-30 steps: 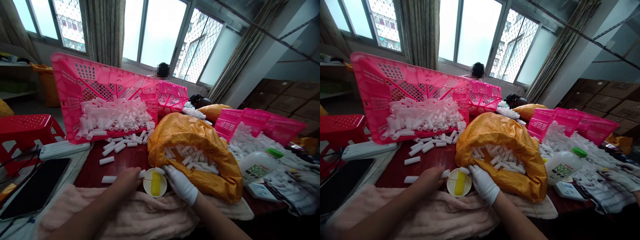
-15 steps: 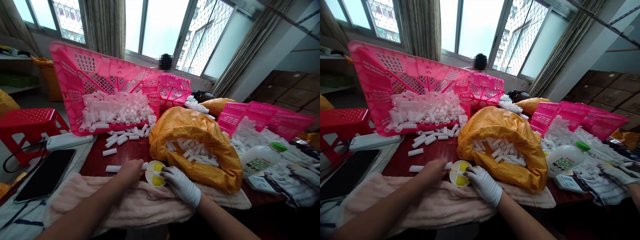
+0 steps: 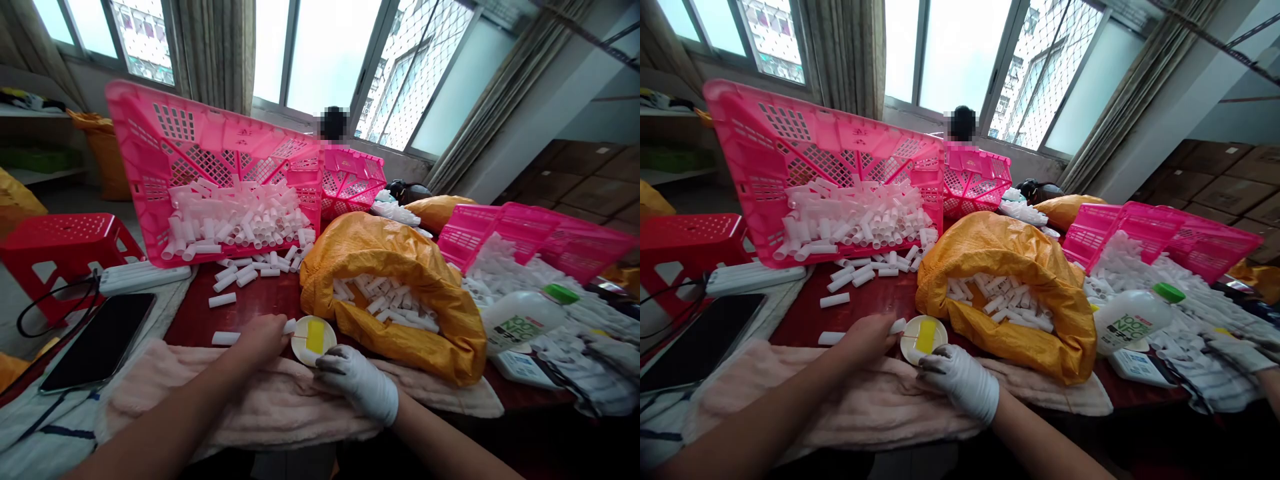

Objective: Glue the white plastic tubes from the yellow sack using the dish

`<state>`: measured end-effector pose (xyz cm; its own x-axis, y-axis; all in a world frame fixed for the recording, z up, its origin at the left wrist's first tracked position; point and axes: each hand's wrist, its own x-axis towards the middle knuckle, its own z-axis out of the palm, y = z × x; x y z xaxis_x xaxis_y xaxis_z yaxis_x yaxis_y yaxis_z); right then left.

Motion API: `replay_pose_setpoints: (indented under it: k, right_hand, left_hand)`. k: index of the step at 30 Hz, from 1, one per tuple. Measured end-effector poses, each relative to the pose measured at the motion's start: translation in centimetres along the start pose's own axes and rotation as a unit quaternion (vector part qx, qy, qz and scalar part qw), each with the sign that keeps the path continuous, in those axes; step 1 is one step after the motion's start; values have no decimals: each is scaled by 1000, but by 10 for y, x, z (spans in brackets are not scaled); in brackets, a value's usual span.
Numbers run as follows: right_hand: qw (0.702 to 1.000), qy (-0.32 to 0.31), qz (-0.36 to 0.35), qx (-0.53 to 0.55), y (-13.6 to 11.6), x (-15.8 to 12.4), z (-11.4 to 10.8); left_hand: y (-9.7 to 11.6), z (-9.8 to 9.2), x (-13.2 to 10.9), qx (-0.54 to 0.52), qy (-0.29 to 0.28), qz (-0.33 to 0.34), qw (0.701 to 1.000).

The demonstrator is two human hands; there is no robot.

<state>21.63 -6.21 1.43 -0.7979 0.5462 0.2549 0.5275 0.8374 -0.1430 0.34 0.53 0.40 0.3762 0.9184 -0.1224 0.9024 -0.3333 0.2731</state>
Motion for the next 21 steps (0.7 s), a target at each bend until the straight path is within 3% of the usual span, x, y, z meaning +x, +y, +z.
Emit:
replay_pose_setpoints:
  k: [2, 3, 5, 7, 9, 11, 14, 16, 19, 21]
  right_hand:
    - [988, 113, 54, 87, 3, 6, 5]
    - [966, 192, 100, 142, 5, 9, 8]
    - [893, 321, 189, 253, 9, 16, 14]
    - [831, 366, 252, 336, 11, 23, 16]
    - [813, 370, 269, 360, 10, 27, 11]
    - [848, 349, 226, 327, 6, 28, 1]
    - [911, 270, 164, 265, 1, 29, -13]
    - [910, 235, 226, 257, 1, 32, -14]
    - [877, 209, 348, 258, 0, 35, -7]
    - [878, 200, 353, 252, -4, 34, -1]
  left_hand:
    - [0, -3, -2, 2, 21, 8, 1000]
    - [1, -5, -4, 4, 46, 21, 999]
    - [2, -9, -7, 7, 98, 60, 993]
    - [5, -12, -11, -9, 116, 90, 989]
    - [8, -13, -13, -41, 94, 105, 989]
    - [12, -12, -15, -66, 63, 117, 989]
    - [19, -9, -17, -46, 54, 135, 988]
    - [26, -6, -19, -5, 73, 142, 987]
    - [38, -5, -21, 26, 66, 127, 989]
    - [42, -5, -24, 3, 28, 119, 992]
